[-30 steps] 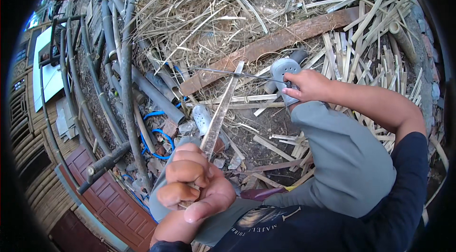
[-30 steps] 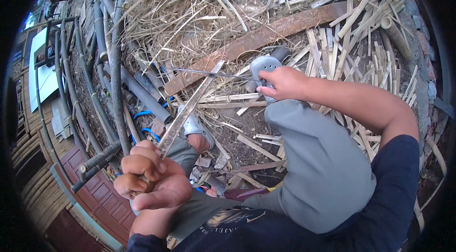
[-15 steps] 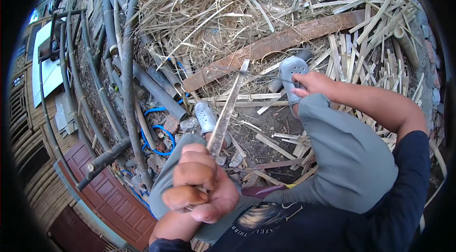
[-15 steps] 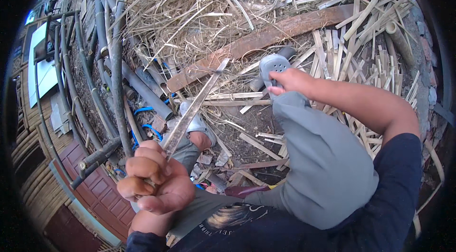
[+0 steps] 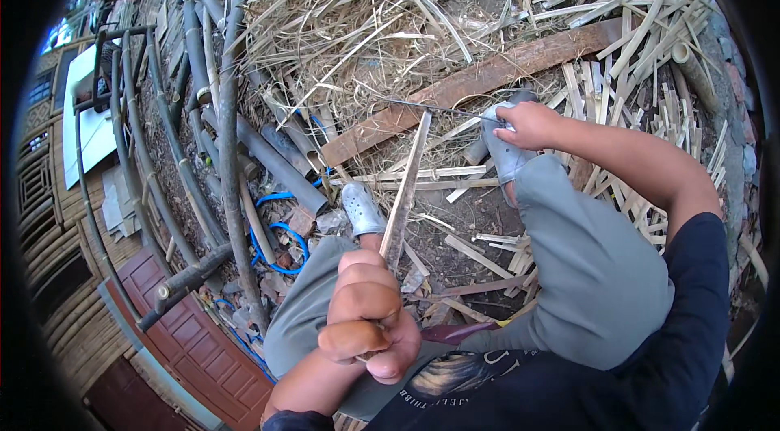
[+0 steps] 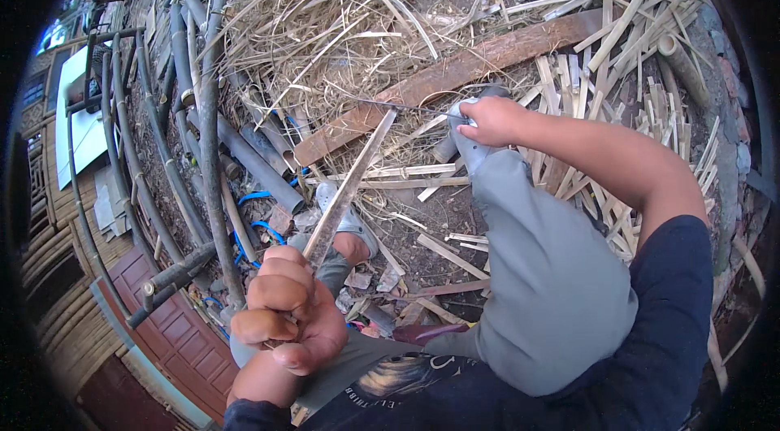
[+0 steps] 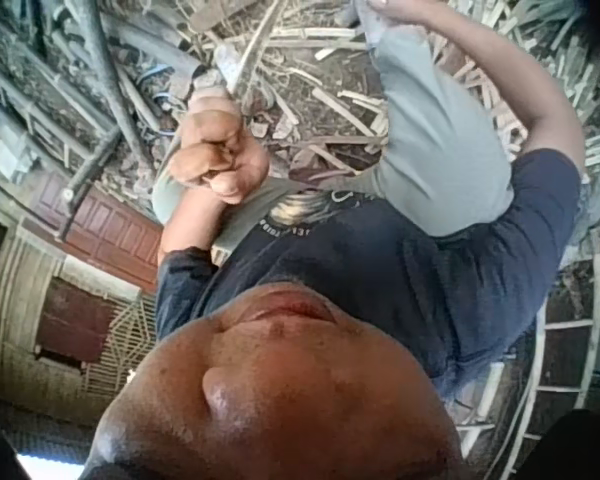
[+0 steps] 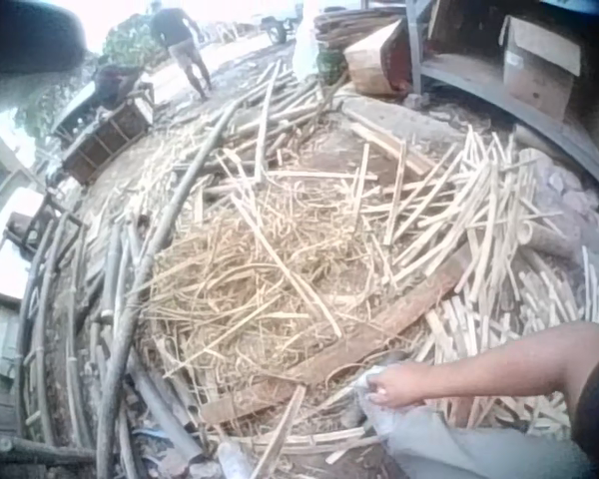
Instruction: Shaving and smoothing a piece of bamboo or wood using a large knife.
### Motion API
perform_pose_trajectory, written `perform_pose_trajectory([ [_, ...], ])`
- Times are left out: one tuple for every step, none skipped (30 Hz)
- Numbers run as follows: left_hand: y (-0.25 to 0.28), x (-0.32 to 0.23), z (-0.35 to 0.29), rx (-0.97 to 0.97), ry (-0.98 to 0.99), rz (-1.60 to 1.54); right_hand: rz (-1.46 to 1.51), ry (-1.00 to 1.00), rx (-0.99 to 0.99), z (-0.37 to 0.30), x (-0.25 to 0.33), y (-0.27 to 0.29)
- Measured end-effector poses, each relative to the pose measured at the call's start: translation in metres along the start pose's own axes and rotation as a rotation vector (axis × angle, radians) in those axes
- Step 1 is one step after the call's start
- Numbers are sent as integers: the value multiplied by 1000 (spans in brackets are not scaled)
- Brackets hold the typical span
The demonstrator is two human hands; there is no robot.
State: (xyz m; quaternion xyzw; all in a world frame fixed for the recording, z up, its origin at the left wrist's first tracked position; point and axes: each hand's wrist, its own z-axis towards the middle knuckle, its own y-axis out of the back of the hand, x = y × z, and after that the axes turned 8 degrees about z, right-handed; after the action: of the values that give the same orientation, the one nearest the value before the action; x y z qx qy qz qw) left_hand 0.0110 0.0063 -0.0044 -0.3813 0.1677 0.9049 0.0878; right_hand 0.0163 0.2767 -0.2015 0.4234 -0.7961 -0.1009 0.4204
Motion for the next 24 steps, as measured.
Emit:
perform_pose_trajectory([
  [3,1,-3,15,-5,-20,6,-24,-2,-2,5,3],
  [3,0,-2,12,-5,-13,5,-41,0,-4,9,6],
  [3,-1,0,-61,5,36,32,-8,-48,-5,2,2],
  [3,-3,2,-135,16,84,30,-3,-44,-5,-9,-7],
  [8,-6,4,-132,78,70,92,36,-117,-4,-20,-18],
  [11,-4,5,-134,78,72,152,65,-189,-8,-27,-24],
  [15,0,7,-161,99,101,223,34,-217,-14,-32,-29],
  [20,2,9,-186,118,135,224,41,-215,-20,-33,-33],
  [31,-3,9,-57,177,128,268,17,-249,-26,-34,-37],
  [30,-3,9,-55,175,134,313,-8,-284,-31,-34,-40],
  [28,-1,9,-19,153,161,344,-23,-284,-37,-32,-41],
  [27,1,9,18,131,187,348,-22,-285,-40,-29,-40],
  [30,2,7,87,121,172,339,15,-264,-44,-26,-36],
  [30,0,7,92,120,169,330,50,-246,-50,-19,-30],
  [29,-1,5,106,131,213,336,46,-248,-56,-8,-21],
  [28,-1,3,120,144,256,328,197,-241,-63,7,-11],
  [29,-1,3,146,143,275,318,350,-234,-68,21,1],
  [29,-3,5,151,142,280,323,355,-234,-73,36,13],
  [29,-5,6,157,151,257,311,452,-149,-77,49,23],
  [30,-9,8,162,157,238,297,554,-64,-81,61,32],
  [30,-10,8,164,161,237,300,553,-62,-85,69,37],
  [31,-13,7,197,167,244,321,571,-30,-87,76,40],
  [31,-14,8,229,172,244,339,583,-2,-91,77,42],
  [32,-14,9,229,176,241,339,579,0,-89,71,37],
])
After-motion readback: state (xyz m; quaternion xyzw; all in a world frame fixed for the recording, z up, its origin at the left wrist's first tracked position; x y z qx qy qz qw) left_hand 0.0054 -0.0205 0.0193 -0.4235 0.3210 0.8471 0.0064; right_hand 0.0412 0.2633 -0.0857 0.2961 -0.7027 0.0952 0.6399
